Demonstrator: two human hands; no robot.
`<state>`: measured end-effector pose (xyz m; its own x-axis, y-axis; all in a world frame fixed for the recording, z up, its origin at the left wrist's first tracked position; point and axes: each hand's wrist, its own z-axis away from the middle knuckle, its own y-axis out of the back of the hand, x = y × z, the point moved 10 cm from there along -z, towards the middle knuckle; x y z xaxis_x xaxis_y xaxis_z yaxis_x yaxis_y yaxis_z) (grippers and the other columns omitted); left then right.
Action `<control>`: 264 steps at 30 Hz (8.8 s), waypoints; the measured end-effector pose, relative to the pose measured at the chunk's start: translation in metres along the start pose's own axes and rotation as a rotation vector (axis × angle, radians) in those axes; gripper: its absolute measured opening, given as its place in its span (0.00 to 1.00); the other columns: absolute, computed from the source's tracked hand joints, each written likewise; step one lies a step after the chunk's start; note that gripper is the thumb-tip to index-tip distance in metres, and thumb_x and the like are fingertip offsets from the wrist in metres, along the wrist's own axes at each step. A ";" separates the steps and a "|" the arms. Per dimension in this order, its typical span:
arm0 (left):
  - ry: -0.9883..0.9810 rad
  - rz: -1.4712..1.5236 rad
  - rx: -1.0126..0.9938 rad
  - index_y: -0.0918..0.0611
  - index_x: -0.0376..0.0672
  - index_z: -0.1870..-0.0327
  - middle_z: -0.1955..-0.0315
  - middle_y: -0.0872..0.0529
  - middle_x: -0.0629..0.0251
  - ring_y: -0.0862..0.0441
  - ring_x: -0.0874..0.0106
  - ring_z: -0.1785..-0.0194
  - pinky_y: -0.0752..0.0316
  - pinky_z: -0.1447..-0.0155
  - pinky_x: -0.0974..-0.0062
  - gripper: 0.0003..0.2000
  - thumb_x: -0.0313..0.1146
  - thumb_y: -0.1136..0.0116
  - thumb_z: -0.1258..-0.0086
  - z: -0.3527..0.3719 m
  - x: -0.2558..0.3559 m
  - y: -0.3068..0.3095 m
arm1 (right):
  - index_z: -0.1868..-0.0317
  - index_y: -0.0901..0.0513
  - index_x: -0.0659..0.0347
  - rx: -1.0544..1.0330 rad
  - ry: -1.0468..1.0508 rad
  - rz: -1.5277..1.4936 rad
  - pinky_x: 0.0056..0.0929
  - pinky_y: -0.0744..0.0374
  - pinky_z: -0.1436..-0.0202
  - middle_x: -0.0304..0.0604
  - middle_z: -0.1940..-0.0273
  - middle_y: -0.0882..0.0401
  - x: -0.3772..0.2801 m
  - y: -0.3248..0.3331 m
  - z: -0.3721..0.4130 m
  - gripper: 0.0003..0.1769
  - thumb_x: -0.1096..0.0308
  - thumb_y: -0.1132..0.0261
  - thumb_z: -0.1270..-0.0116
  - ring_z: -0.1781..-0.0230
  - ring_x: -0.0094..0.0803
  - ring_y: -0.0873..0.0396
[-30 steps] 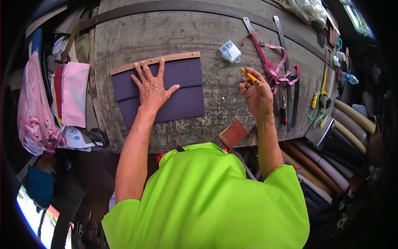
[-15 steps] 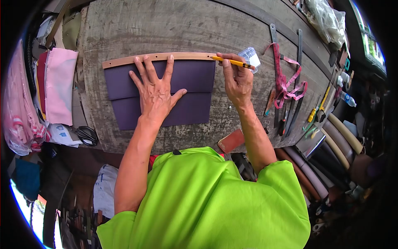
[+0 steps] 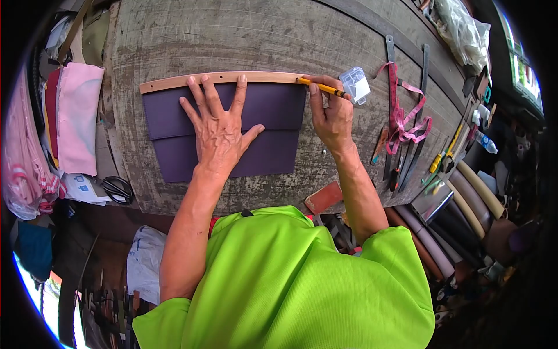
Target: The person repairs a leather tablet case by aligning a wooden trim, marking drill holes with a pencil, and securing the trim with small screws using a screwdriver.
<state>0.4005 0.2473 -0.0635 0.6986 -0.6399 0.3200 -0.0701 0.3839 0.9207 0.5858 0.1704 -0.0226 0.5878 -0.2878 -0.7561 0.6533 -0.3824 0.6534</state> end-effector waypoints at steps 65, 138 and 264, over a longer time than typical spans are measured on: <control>-0.015 0.003 0.028 0.45 0.59 0.15 0.23 0.56 0.31 0.64 0.26 0.19 0.50 0.29 0.15 0.56 0.62 0.25 0.43 0.002 -0.001 0.001 | 0.48 0.20 0.70 0.179 -0.132 -0.433 0.23 0.18 0.47 0.44 0.53 0.15 -0.042 0.037 0.002 0.08 0.73 0.38 0.21 0.54 0.24 0.17; 0.055 -0.154 -0.029 0.43 0.55 0.16 0.20 0.40 0.57 0.49 0.52 0.16 0.54 0.21 0.28 0.33 0.51 0.52 0.19 0.001 -0.006 -0.007 | 0.52 0.16 0.65 -0.356 -0.024 -0.178 0.33 0.18 0.59 0.50 0.63 0.13 -0.156 -0.170 -0.067 0.10 0.67 0.31 0.26 0.64 0.39 0.13; -0.060 0.033 0.343 0.30 0.55 0.25 0.30 0.39 0.51 0.48 0.39 0.18 0.54 0.22 0.23 0.44 0.66 0.34 0.40 0.015 -0.019 -0.013 | 0.55 0.15 0.65 0.114 0.147 -0.195 0.33 0.14 0.56 0.47 0.59 0.13 -0.067 -0.098 -0.018 0.10 0.81 0.29 0.37 0.60 0.41 0.12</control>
<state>0.3775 0.2439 -0.0782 0.6496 -0.6729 0.3538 -0.3340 0.1655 0.9279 0.4912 0.2434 -0.0358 0.5248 -0.0716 -0.8482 0.7077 -0.5170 0.4815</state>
